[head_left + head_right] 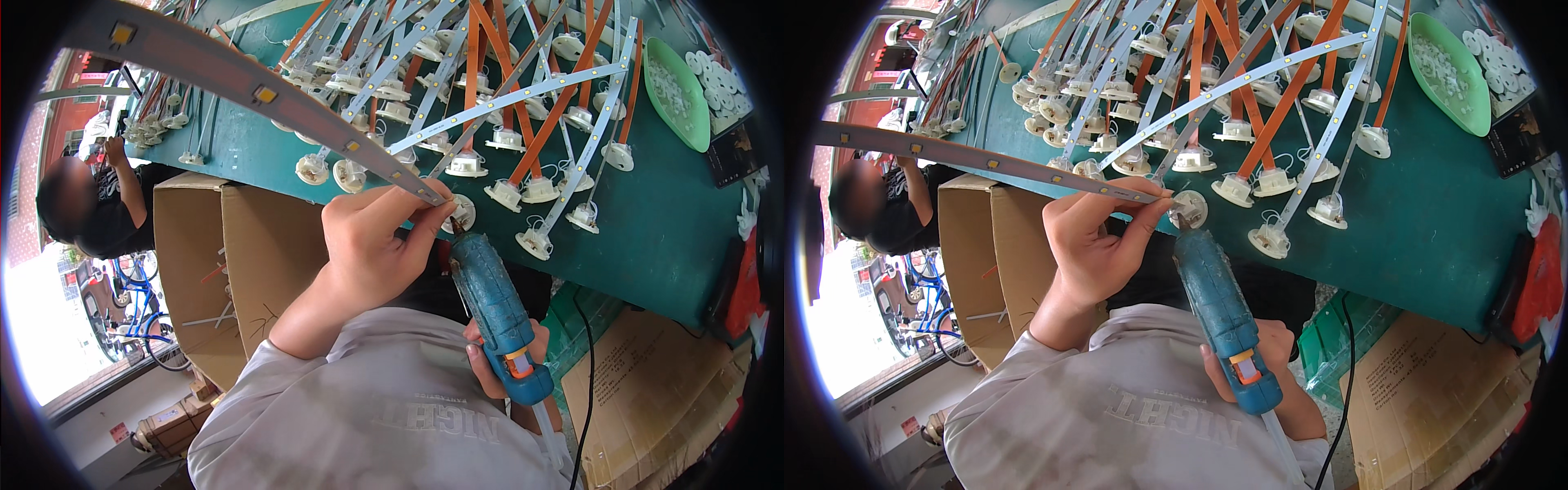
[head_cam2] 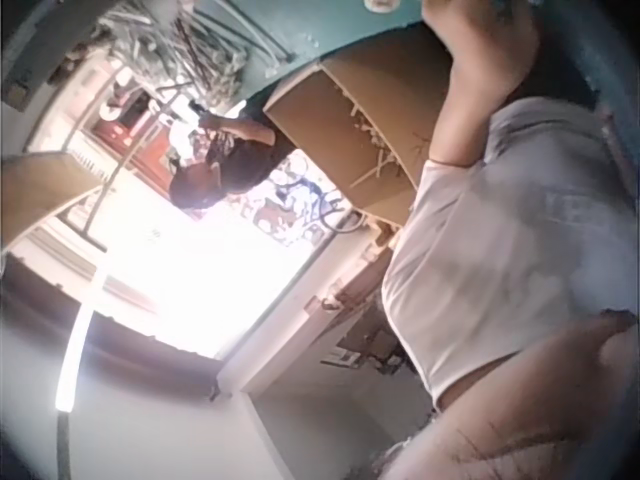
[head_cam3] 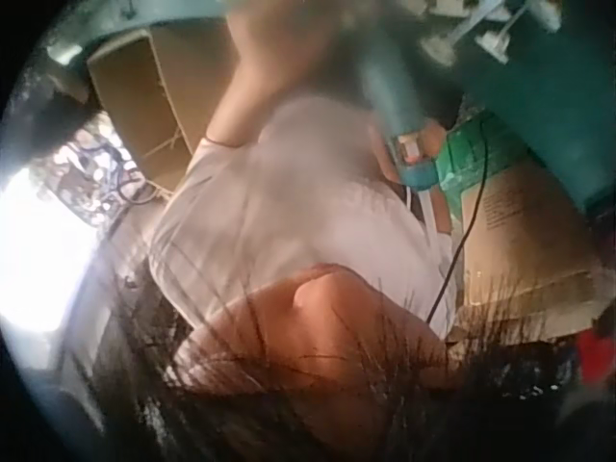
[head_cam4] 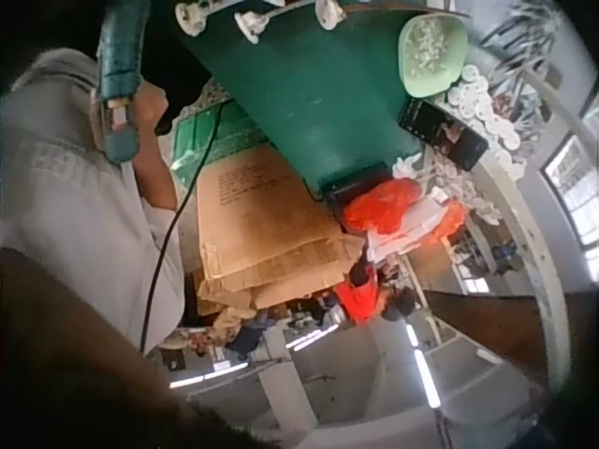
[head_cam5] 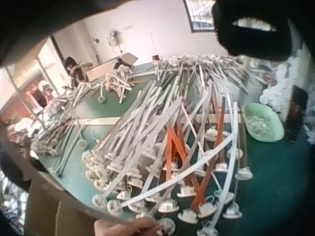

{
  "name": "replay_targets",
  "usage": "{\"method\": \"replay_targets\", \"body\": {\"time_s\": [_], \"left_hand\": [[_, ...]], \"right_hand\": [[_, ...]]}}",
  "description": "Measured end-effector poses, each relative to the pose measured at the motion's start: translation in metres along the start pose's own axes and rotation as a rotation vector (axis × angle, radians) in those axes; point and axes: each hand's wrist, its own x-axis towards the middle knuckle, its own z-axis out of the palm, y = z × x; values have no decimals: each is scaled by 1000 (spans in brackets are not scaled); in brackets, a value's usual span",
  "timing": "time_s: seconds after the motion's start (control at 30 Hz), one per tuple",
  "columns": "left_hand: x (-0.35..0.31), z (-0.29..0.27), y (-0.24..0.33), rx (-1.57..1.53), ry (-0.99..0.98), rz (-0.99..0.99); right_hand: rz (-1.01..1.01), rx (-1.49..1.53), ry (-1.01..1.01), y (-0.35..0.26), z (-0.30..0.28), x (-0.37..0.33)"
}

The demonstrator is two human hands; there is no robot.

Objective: The recorder uses a hot glue gun to secure LED light strips onto circular plastic mounts as part of an assembly line task.

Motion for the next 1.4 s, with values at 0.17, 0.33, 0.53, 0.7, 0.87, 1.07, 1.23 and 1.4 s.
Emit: {"method": "replay_targets", "body": {"time_s": [0.17,0.33,0.53,0.7,0.87,1.07,1.23,1.4], "left_hand": [[1,0,1,-3,4,0],[2,1,0,-10,6,10],[0,1,0,-24,13,4],[0,0,-1,-20,13,11],[0,0,2,-16,11,7],[-1,0,1,4,-9,5],[-4,0,1,-11,0,-4],[-5,-4,0,12,-25,37]], "right_hand": [[8,-28,46,-1,1,0],[46,10,73,0,2,-3],[31,-20,69,-3,2,0],[26,-76,29,-3,-1,-1],[59,-75,16,-11,-3,1],[17,-133,-15,-17,-8,2],[151,-218,-70,-36,-15,7],[106,-158,-3,-28,-12,7]]}}
